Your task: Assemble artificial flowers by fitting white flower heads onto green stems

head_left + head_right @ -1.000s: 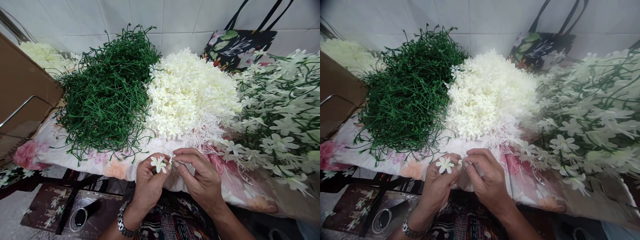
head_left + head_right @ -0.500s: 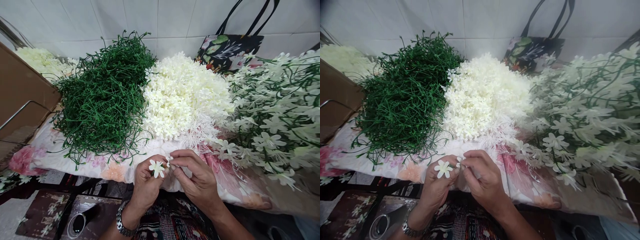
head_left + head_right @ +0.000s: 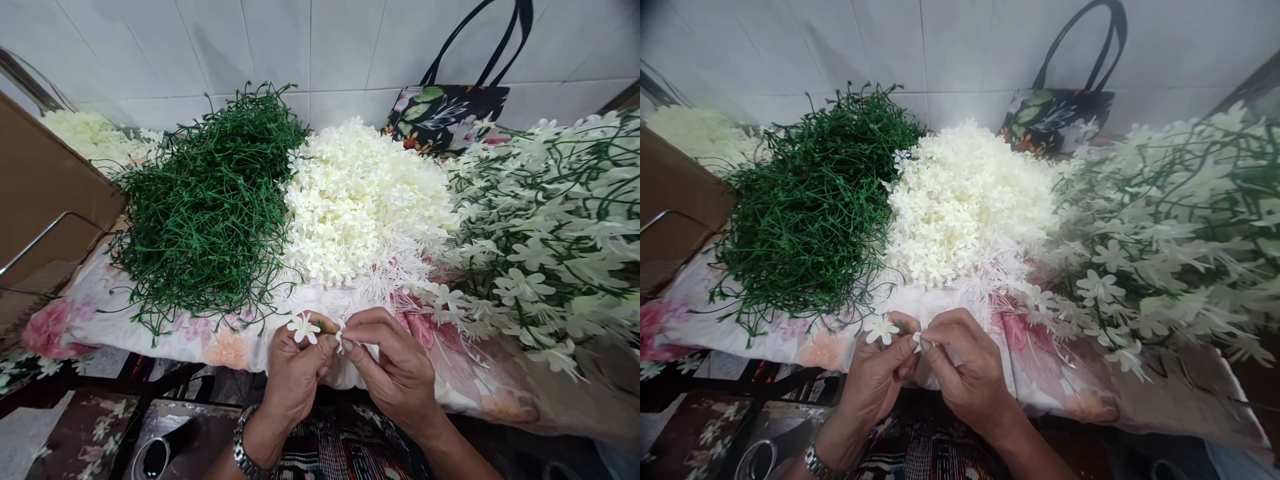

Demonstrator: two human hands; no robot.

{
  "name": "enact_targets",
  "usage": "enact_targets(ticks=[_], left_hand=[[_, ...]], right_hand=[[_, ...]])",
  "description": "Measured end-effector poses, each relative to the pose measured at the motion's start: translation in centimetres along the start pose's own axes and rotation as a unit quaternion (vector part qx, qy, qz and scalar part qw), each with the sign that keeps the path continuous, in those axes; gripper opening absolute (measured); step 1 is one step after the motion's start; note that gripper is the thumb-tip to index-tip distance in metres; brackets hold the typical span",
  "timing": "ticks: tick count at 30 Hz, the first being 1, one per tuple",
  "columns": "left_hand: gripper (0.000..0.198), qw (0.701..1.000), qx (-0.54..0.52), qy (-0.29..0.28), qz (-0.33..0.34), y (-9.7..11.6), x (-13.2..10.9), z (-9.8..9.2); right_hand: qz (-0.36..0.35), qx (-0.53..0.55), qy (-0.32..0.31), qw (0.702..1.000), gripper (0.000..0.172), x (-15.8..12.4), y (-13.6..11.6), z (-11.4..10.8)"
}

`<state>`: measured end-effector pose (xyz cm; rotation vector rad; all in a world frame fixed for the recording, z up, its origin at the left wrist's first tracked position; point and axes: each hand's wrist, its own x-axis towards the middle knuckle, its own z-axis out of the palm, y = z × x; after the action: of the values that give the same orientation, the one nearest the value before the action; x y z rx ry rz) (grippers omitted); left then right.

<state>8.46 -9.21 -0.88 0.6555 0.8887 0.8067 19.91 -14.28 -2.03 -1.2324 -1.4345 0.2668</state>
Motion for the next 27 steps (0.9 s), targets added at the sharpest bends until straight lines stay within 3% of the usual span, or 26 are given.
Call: enact_targets(ticks=[6,11,15,20,27], left_hand=[[0.031,0.999,-0.001,0.026,0.029,-0.2,0.1,0.1],[0.018,0.996,0.041,0.002,0.079,-0.6,0.0,-0.5],[0.009,0.981,0.112,-0.007,0.16,-0.9,-0.1,-0.9],[0.011,0.97,0.155,-0.028,0.184,-1.1,-0.1,-1.1],[0.013,0.977,0.138,-0.074,0.147,-1.1,-0.2,-2.0]], right_hand=[[-0.032,-0.006,-0.021,0.999,0.022,-0.1,0.3,0.0],[0.035,-0.012,-0.081,0.996,0.019,0.3,-0.1,-0.9],[0.05,-0.018,-0.125,0.991,0.053,0.4,-0.2,-1.0],[0.054,-0.011,-0.102,0.993,0.011,0.3,-0.1,-0.7],[0.108,0.015,-0.069,0.992,0.005,0.0,0.0,-0.9]])
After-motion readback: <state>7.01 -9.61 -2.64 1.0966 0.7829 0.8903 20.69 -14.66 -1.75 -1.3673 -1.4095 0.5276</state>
